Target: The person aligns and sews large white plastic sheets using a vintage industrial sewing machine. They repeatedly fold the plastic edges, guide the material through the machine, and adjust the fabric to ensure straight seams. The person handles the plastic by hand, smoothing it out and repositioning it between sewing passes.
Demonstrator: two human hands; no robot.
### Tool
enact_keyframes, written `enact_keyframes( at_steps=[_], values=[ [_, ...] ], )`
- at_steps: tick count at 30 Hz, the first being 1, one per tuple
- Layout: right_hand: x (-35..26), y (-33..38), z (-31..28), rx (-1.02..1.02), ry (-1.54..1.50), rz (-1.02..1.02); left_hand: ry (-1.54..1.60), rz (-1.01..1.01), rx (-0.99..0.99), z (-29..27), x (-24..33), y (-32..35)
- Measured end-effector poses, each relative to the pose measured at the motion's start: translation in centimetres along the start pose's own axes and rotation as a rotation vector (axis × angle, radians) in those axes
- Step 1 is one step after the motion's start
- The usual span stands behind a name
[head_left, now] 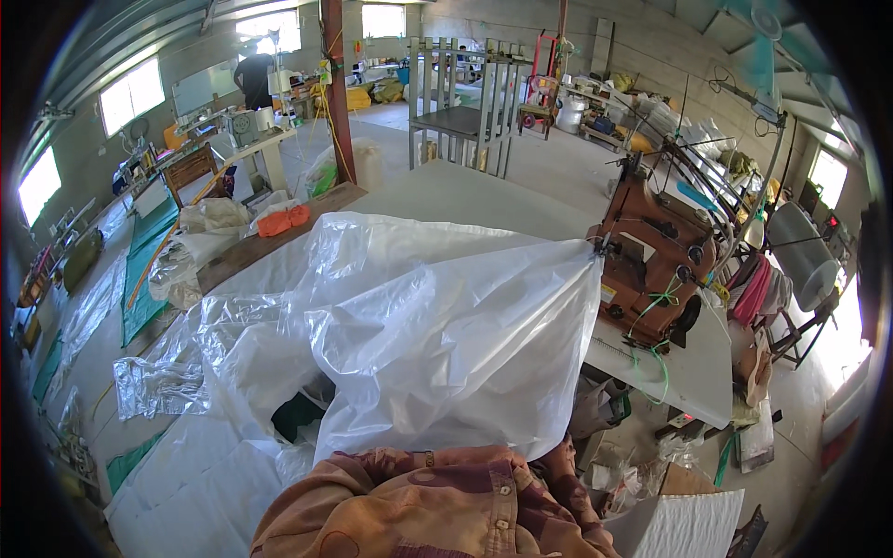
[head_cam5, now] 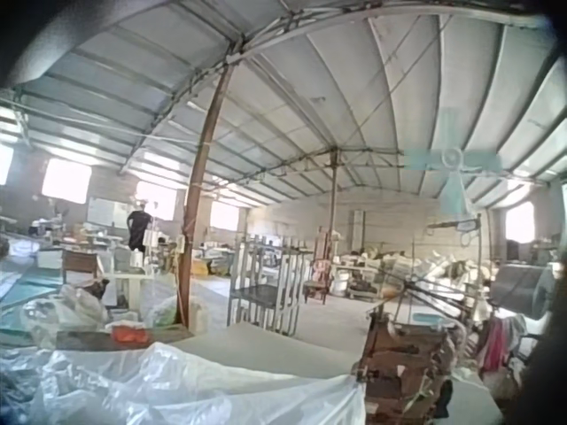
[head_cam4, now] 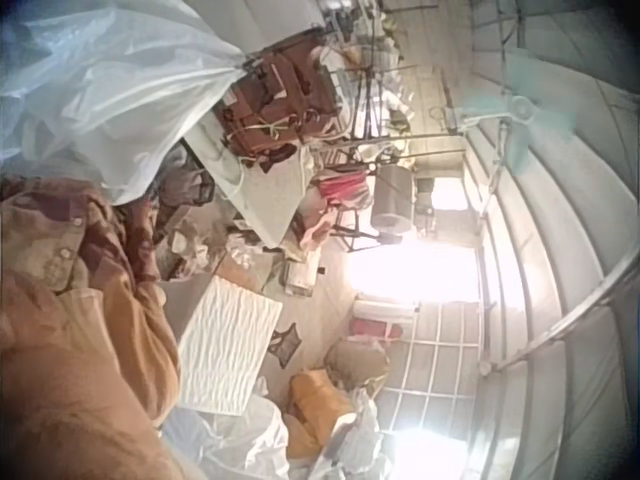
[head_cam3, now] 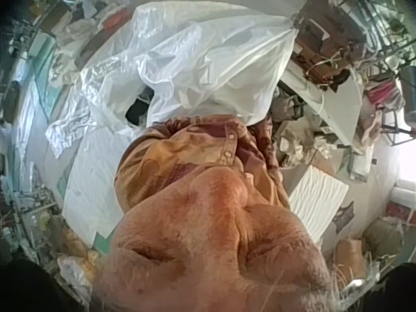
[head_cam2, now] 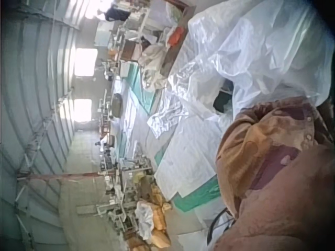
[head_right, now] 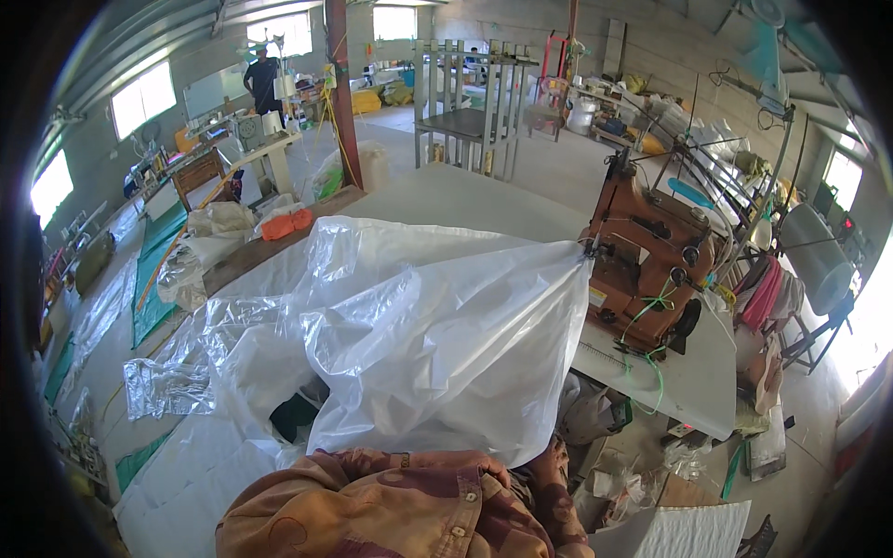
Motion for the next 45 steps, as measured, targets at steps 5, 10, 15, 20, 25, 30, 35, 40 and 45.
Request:
enact_keyframes(
  at_steps=[5, 10, 15, 20, 25, 30, 35, 40, 45],
  values=[
    [4.6, -2.9, -0.2, -0.094, -0.188, 0.141, 0.017, -0.013, -0.021, -0.6, 0.1, -0.6],
    [5.1, -1.4, -0.5, -0.023, -0.676, 0.357, 0.025, -0.049, 0.008, -0.8, 0.1, -0.1],
    [8.5, -0.2, 0.7, 0.091, -0.325, 0.298, 0.025, -0.062, -0.003, -1.2, 0.4, -0.4],
    [11.4, -0.7, 3.5, 0.417, -0.306, 0.251, -0.01, -0.077, 0.01, -1.4, 1.2, -0.2],
    [12.4, -0.2, 2.9, 0.392, -0.096, 0.123, -0.281, 0.112, 0.226, -2.2, 0.8, -0.5],
    [0.0, 4.9, -10.0, 0.613, -0.541, 0.073, -0.648, 0.14, 0.636, -5.0, 6.7, -0.6],
    [-9.3, 8.9, -18.8, 0.755, -0.716, -0.182, -1.003, 0.048, 0.9, -7.2, 4.5, -2.7],
    [-14.1, 10.6, -21.9, 0.73, -0.411, -0.522, -1.12, -0.181, 0.924, -8.1, -0.1, -2.8],
    [-15.2, 9.2, -21.4, 0.61, -0.395, -0.416, -1.166, -0.318, 0.985, -8.5, -2.3, -1.7]
  ],
)
Point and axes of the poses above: each hand's wrist, its own y-axis away from the middle knuckle, its own z-axis out of the palm, x = y × z, the point moved 1 cm from there along -y, towards the middle knuckle
